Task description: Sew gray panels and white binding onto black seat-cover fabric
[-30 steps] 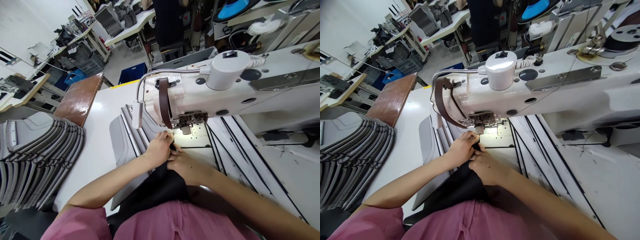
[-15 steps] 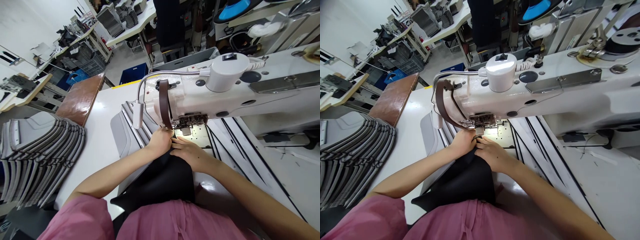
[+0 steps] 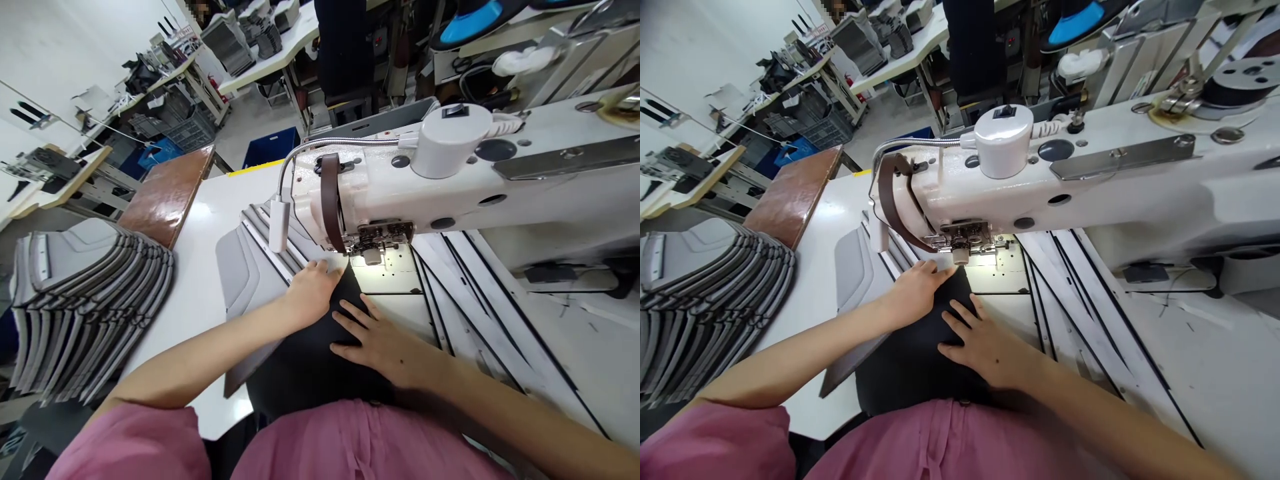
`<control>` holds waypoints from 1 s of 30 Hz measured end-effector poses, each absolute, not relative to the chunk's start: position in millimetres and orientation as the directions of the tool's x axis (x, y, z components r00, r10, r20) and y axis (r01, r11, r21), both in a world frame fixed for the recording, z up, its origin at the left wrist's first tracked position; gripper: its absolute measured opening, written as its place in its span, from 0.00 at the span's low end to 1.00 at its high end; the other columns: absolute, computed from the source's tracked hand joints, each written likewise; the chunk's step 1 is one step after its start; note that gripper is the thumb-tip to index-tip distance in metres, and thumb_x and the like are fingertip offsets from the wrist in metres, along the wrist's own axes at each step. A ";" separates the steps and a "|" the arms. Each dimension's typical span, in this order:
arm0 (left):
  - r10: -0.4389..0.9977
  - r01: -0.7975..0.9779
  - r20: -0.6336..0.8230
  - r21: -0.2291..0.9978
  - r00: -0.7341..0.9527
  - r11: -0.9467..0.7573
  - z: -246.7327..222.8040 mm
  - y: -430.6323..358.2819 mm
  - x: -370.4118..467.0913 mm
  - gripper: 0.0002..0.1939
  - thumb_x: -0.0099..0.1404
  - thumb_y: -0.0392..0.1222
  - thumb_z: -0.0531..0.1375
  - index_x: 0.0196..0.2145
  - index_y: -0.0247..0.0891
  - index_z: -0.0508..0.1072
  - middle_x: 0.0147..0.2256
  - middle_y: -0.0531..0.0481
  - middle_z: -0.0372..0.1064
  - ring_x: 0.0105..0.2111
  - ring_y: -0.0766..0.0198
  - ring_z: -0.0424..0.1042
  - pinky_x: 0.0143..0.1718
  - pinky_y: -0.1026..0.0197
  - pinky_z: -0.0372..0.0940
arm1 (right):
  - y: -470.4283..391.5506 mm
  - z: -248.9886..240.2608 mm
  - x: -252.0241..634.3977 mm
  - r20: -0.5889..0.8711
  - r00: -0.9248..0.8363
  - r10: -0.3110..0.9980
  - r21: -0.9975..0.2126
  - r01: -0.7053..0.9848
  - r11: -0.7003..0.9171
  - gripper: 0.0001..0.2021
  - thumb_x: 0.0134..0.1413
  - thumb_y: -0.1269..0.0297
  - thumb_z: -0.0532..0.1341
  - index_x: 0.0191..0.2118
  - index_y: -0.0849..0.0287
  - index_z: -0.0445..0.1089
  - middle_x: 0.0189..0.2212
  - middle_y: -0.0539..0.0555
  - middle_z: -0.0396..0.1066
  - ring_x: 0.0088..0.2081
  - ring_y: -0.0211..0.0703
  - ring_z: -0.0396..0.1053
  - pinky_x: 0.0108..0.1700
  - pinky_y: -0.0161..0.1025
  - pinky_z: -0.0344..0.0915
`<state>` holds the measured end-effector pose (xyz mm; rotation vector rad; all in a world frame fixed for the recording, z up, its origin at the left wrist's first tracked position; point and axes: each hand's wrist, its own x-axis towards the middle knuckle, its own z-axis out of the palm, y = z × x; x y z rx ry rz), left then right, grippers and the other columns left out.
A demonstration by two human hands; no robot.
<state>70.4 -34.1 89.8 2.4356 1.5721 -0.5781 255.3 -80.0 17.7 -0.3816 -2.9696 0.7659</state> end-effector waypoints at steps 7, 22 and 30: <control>0.848 0.926 -0.392 0.025 0.355 -0.376 76.7 -24.0 86.9 0.16 0.57 0.27 0.51 0.42 0.31 0.71 0.37 0.41 0.68 0.42 0.55 0.67 0.45 0.57 0.64 | -80.9 12.1 223.5 0.073 -0.904 0.421 -0.396 0.362 0.844 0.24 0.57 0.68 0.55 0.59 0.51 0.62 0.60 0.67 0.56 0.63 0.67 0.47 0.59 0.71 0.39; 0.977 0.969 0.097 0.142 0.190 -0.203 62.8 -59.1 80.9 0.22 0.57 0.32 0.56 0.51 0.35 0.65 0.50 0.41 0.60 0.51 0.51 0.59 0.53 0.49 0.59 | -89.5 0.8 223.3 0.352 -0.575 0.738 -0.544 0.516 0.661 0.13 0.46 0.77 0.57 0.40 0.63 0.68 0.43 0.61 0.67 0.50 0.51 0.63 0.55 0.52 0.63; 0.952 0.983 -0.249 0.089 0.177 -0.159 69.4 -85.9 59.9 0.28 0.56 0.27 0.50 0.56 0.35 0.61 0.43 0.42 0.60 0.41 0.55 0.64 0.40 0.56 0.66 | -52.5 3.3 231.7 0.329 -0.584 0.742 -0.707 0.369 0.604 0.32 0.40 0.70 0.62 0.55 0.61 0.56 0.56 0.63 0.59 0.59 0.54 0.55 0.61 0.56 0.55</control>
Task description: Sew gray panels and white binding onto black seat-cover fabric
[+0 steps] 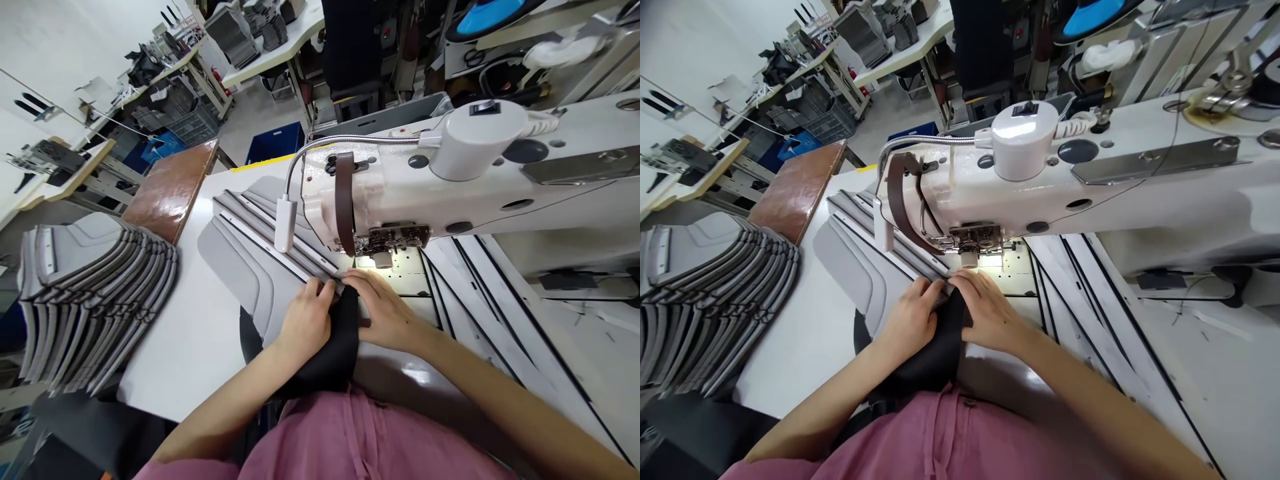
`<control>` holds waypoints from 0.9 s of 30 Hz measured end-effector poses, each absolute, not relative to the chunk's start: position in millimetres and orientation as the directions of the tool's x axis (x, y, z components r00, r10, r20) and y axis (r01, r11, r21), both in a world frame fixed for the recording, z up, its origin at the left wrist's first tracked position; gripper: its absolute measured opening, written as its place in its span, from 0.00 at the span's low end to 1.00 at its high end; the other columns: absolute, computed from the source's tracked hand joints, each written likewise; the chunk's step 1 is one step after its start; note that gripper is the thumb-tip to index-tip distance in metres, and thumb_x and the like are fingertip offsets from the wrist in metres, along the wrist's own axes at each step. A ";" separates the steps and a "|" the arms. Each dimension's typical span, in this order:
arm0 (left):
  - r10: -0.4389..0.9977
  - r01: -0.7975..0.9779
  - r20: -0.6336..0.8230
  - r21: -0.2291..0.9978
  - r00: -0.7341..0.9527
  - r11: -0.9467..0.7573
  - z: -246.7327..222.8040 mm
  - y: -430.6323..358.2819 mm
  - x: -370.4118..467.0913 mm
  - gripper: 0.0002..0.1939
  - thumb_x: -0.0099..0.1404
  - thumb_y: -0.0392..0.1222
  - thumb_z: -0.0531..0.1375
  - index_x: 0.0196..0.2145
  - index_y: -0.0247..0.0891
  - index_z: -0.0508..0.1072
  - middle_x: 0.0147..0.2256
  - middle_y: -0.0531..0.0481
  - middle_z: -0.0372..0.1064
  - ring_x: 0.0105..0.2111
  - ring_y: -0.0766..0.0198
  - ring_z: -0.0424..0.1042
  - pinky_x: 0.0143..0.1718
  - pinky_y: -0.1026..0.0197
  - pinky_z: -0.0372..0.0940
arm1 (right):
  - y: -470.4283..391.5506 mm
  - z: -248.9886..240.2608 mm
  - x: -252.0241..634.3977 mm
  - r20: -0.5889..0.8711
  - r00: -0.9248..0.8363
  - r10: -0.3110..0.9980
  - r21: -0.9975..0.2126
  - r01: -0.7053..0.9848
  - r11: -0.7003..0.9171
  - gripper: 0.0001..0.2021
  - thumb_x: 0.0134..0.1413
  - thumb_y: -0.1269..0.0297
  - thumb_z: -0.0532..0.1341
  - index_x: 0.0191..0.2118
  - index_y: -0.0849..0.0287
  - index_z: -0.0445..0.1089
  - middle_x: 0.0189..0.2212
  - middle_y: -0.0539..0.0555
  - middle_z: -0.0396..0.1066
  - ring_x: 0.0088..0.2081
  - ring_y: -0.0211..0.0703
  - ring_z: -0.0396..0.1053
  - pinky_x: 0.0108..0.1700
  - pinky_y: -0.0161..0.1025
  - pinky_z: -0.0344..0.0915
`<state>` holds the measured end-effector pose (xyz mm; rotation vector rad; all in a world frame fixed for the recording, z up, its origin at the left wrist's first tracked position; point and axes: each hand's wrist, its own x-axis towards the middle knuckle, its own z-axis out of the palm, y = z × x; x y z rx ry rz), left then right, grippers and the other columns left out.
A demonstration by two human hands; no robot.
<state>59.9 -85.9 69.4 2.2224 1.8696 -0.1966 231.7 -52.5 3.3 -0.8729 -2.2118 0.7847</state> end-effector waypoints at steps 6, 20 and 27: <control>0.906 0.939 -0.249 0.135 0.342 -0.318 58.2 -85.0 48.4 0.35 0.58 0.28 0.49 0.64 0.39 0.51 0.42 0.43 0.61 0.41 0.55 0.64 0.42 0.55 0.67 | -47.8 -0.7 231.6 0.294 -0.599 0.745 -0.703 0.393 0.593 0.35 0.38 0.68 0.63 0.56 0.62 0.55 0.54 0.63 0.62 0.57 0.53 0.59 0.60 0.55 0.53; 0.829 0.909 -0.398 0.305 0.393 -0.284 76.6 -48.6 57.0 0.28 0.51 0.28 0.53 0.52 0.30 0.64 0.45 0.41 0.66 0.43 0.54 0.69 0.46 0.55 0.66 | -86.5 2.0 218.4 0.419 -0.574 0.704 -0.346 0.616 0.708 0.17 0.48 0.76 0.54 0.47 0.67 0.66 0.46 0.66 0.71 0.53 0.53 0.66 0.57 0.53 0.60; 0.828 0.887 -0.421 0.424 0.371 -0.182 77.8 -49.0 67.1 0.29 0.54 0.27 0.50 0.55 0.33 0.63 0.49 0.42 0.65 0.48 0.56 0.67 0.52 0.57 0.63 | -131.9 -10.1 198.9 0.494 -0.731 0.471 -0.013 0.536 0.844 0.12 0.51 0.76 0.51 0.34 0.69 0.72 0.35 0.68 0.76 0.38 0.51 0.75 0.43 0.45 0.71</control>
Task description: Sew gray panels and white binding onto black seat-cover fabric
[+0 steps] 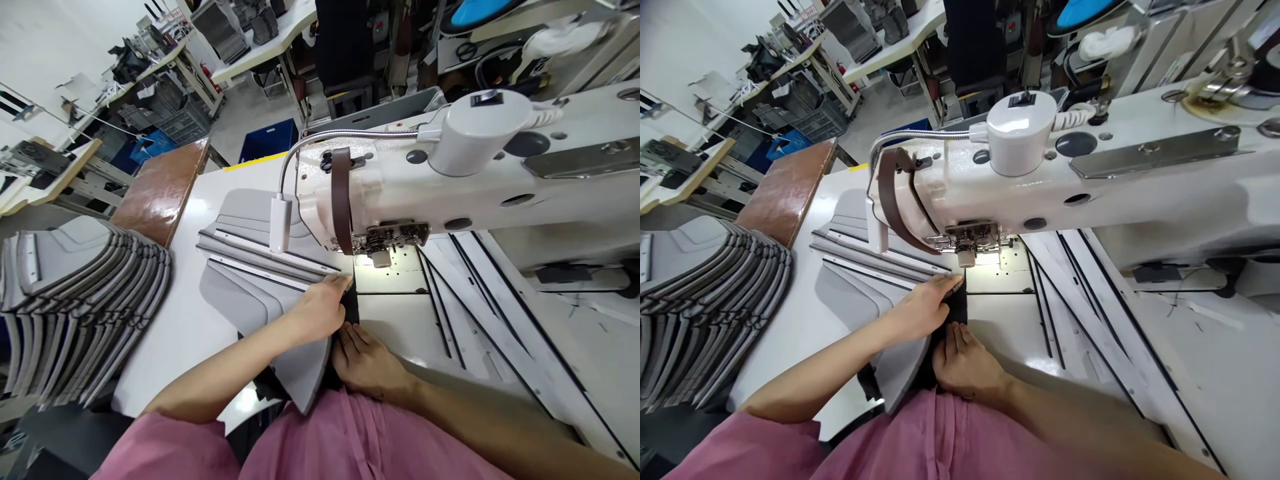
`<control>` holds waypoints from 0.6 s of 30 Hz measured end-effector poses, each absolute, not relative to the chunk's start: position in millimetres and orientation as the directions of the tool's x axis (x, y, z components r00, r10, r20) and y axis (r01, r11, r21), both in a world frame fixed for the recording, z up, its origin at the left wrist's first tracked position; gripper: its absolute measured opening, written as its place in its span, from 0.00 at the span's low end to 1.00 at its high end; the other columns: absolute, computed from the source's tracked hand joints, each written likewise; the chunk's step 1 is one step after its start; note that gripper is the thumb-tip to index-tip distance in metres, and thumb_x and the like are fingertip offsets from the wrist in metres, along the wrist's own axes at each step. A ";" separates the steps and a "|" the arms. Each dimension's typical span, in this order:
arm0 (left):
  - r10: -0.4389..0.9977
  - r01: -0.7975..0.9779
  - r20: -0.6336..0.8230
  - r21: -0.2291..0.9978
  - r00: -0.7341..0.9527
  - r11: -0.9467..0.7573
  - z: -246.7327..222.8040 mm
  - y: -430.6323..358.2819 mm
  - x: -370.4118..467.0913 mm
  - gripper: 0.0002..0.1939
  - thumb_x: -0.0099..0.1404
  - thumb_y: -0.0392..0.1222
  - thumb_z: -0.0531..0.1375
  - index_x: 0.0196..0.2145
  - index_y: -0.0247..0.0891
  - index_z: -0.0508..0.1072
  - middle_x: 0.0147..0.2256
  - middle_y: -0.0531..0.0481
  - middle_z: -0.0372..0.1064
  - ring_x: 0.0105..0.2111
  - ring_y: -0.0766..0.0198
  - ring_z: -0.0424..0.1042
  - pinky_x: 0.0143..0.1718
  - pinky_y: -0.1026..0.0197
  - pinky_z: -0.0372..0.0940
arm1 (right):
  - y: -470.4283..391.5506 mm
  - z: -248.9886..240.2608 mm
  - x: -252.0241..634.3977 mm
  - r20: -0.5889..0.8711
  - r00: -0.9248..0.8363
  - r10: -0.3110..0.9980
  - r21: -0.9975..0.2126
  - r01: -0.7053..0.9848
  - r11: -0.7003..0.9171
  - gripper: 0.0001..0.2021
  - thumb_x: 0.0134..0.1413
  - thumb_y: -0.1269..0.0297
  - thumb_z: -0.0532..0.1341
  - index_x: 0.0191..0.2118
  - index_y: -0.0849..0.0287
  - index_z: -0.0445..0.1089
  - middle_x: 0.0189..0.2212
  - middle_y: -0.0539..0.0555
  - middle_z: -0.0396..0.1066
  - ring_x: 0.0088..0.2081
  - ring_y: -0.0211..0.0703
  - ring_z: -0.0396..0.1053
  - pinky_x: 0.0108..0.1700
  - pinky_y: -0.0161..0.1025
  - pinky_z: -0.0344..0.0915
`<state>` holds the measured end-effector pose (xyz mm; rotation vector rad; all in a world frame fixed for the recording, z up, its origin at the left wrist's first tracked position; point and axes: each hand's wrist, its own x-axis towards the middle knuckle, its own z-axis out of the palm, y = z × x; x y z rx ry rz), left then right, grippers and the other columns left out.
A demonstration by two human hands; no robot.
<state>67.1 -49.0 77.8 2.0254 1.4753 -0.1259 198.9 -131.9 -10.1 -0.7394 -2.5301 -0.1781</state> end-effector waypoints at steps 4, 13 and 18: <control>0.848 0.914 -0.405 0.353 0.341 -0.199 74.2 -44.6 77.8 0.28 0.54 0.25 0.49 0.52 0.32 0.65 0.44 0.41 0.66 0.43 0.56 0.69 0.48 0.57 0.65 | -114.4 -2.3 199.0 0.446 -0.757 0.478 -0.029 0.521 0.853 0.12 0.51 0.76 0.52 0.33 0.72 0.73 0.35 0.73 0.75 0.39 0.56 0.75 0.40 0.46 0.72; 0.927 0.958 -0.313 0.256 0.206 -0.127 61.4 -18.2 88.3 0.18 0.53 0.26 0.51 0.42 0.35 0.67 0.41 0.42 0.67 0.42 0.54 0.69 0.45 0.56 0.66 | -95.4 -2.5 202.3 0.365 -0.781 0.508 -0.140 0.493 0.859 0.17 0.53 0.72 0.57 0.47 0.75 0.71 0.39 0.73 0.73 0.45 0.61 0.71 0.47 0.55 0.68; 0.942 0.961 -0.260 0.230 0.214 -0.155 59.5 -36.5 87.5 0.24 0.55 0.29 0.51 0.51 0.33 0.65 0.43 0.40 0.62 0.45 0.54 0.65 0.48 0.55 0.65 | -107.9 -7.4 199.1 0.420 -0.736 0.532 -0.079 0.554 0.829 0.13 0.52 0.73 0.57 0.40 0.74 0.74 0.36 0.72 0.74 0.42 0.59 0.72 0.46 0.54 0.69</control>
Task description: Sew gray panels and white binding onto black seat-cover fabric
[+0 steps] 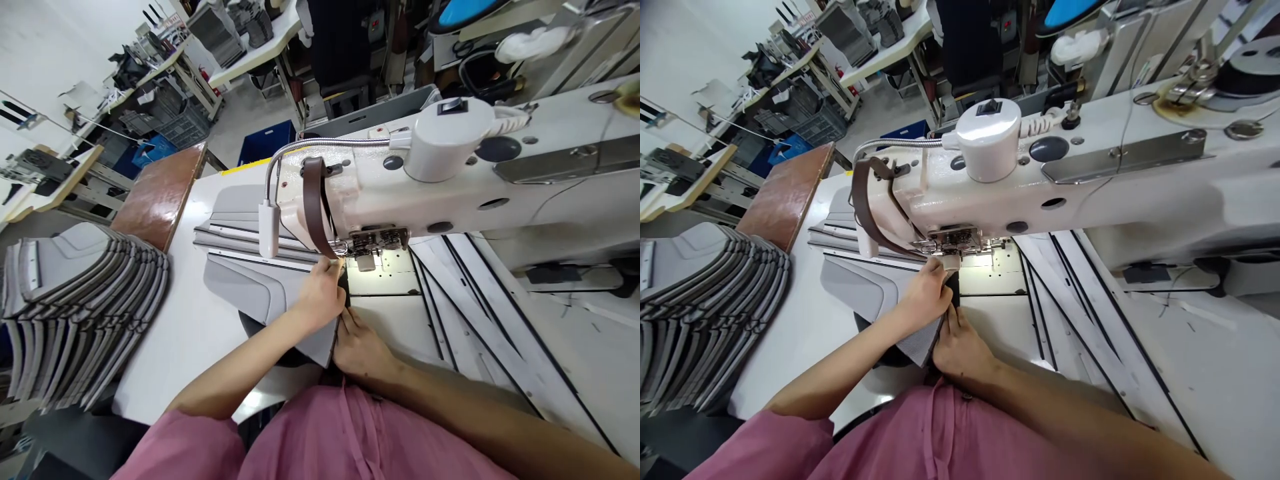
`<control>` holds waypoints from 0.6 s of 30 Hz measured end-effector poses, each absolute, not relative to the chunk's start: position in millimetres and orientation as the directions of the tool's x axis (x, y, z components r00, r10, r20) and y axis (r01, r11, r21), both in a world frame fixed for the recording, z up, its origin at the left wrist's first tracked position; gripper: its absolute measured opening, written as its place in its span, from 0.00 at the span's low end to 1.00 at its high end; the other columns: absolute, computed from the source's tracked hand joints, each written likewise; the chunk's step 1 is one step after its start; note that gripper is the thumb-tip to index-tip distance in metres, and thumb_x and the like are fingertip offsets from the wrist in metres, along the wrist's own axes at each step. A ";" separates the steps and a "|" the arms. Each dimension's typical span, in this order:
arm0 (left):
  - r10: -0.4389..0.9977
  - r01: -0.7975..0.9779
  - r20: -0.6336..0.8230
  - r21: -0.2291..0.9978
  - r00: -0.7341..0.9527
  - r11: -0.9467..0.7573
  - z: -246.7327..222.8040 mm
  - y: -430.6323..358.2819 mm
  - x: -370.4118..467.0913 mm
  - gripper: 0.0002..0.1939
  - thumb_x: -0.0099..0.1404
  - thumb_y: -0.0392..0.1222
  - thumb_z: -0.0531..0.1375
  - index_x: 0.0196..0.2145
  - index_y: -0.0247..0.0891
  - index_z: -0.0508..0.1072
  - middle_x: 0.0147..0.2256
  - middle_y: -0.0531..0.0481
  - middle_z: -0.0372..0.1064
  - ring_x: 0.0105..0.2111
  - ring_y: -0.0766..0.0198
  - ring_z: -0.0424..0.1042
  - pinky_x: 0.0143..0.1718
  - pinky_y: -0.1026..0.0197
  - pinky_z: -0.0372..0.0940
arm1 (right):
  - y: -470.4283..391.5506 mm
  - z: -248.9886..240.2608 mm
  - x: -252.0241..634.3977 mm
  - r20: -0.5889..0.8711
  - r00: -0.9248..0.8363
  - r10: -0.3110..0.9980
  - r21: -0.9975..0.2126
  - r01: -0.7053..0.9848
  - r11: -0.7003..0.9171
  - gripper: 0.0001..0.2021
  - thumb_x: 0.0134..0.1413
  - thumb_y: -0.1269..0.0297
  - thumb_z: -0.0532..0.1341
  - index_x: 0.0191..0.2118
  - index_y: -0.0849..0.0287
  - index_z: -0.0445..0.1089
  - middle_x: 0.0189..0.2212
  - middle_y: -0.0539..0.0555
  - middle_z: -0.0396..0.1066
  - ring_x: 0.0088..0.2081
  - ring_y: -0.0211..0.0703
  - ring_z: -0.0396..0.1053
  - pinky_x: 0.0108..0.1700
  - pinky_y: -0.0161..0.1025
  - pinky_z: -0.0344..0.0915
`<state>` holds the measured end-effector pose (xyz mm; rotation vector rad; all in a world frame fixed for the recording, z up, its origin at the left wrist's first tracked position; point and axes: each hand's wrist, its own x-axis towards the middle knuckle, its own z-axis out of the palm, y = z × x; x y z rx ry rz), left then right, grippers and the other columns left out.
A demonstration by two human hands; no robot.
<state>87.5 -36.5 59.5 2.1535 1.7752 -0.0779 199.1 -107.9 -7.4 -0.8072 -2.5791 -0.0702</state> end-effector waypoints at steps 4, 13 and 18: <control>0.926 0.975 -0.323 0.173 0.194 -0.143 67.1 -64.0 87.2 0.35 0.56 0.33 0.53 0.62 0.32 0.53 0.47 0.39 0.58 0.49 0.50 0.60 0.49 0.51 0.63 | -126.9 -16.2 192.1 0.504 -0.710 0.491 -0.031 0.553 0.832 0.12 0.52 0.75 0.55 0.36 0.72 0.75 0.32 0.70 0.75 0.39 0.58 0.73 0.43 0.55 0.69; 0.924 0.975 -0.311 0.050 0.222 -0.217 58.6 -72.8 89.7 0.37 0.58 0.35 0.52 0.65 0.29 0.47 0.48 0.36 0.58 0.46 0.49 0.59 0.45 0.50 0.64 | -129.4 -20.3 190.3 0.482 -0.738 0.473 -0.011 0.534 0.845 0.12 0.52 0.74 0.55 0.38 0.71 0.76 0.36 0.72 0.74 0.39 0.60 0.73 0.44 0.58 0.68; 0.905 0.958 -0.315 0.064 0.286 -0.280 61.5 -64.5 86.1 0.34 0.58 0.33 0.52 0.62 0.27 0.51 0.49 0.34 0.60 0.47 0.49 0.62 0.46 0.50 0.63 | -129.2 -16.8 190.7 0.464 -0.747 0.476 0.010 0.542 0.840 0.12 0.53 0.73 0.55 0.36 0.72 0.75 0.35 0.72 0.75 0.40 0.60 0.73 0.44 0.57 0.68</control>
